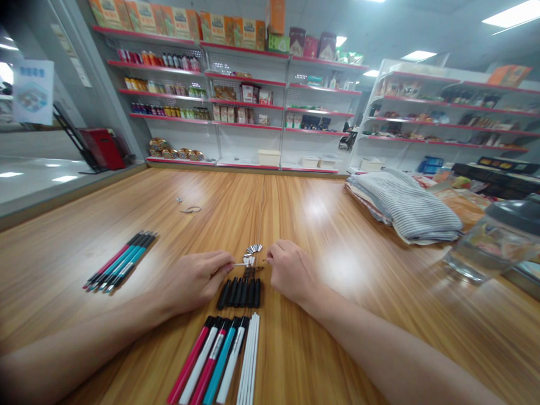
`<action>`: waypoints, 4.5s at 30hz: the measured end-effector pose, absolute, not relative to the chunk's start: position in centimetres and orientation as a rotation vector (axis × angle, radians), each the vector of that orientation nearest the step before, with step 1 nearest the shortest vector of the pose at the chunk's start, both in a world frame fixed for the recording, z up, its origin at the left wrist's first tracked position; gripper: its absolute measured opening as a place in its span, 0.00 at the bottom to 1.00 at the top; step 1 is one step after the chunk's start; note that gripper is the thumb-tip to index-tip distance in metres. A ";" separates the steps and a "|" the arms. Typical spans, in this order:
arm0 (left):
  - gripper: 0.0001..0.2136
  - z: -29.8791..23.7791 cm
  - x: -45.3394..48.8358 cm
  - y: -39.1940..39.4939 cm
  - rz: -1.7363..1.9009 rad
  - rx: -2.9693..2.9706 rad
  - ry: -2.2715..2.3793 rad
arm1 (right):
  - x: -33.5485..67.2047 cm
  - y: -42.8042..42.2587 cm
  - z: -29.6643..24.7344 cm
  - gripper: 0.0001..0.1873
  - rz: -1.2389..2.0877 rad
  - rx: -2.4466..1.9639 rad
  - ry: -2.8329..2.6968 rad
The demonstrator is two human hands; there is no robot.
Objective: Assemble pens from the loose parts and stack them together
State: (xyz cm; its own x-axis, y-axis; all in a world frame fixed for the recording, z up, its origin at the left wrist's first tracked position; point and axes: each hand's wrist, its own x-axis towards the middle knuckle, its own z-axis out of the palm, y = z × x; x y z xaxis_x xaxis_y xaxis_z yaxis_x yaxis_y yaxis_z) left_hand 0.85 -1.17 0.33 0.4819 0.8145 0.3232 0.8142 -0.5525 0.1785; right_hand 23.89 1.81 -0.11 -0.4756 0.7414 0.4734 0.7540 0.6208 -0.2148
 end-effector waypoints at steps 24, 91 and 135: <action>0.11 0.3 0.8 -1.2 0.710 2.565 1.391 | 23.9 1.5 0.1 0.03 0.205 -0.967 -2.323; 0.13 0.5 1.2 -1.4 0.607 2.767 1.452 | 23.5 0.8 0.3 0.06 0.030 -0.720 -2.334; 0.13 0.3 0.6 -1.3 0.674 2.767 1.407 | 26.8 4.0 0.1 0.14 1.273 -0.786 -2.140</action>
State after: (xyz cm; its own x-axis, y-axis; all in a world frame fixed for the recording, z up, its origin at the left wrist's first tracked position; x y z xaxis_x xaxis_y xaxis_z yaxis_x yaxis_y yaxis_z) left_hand 0.62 -1.30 0.29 0.5176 0.7640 0.3851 0.7787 -0.6072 0.1580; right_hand 26.81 3.99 0.11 -0.6938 0.7062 0.1410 0.2132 0.3885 -0.8965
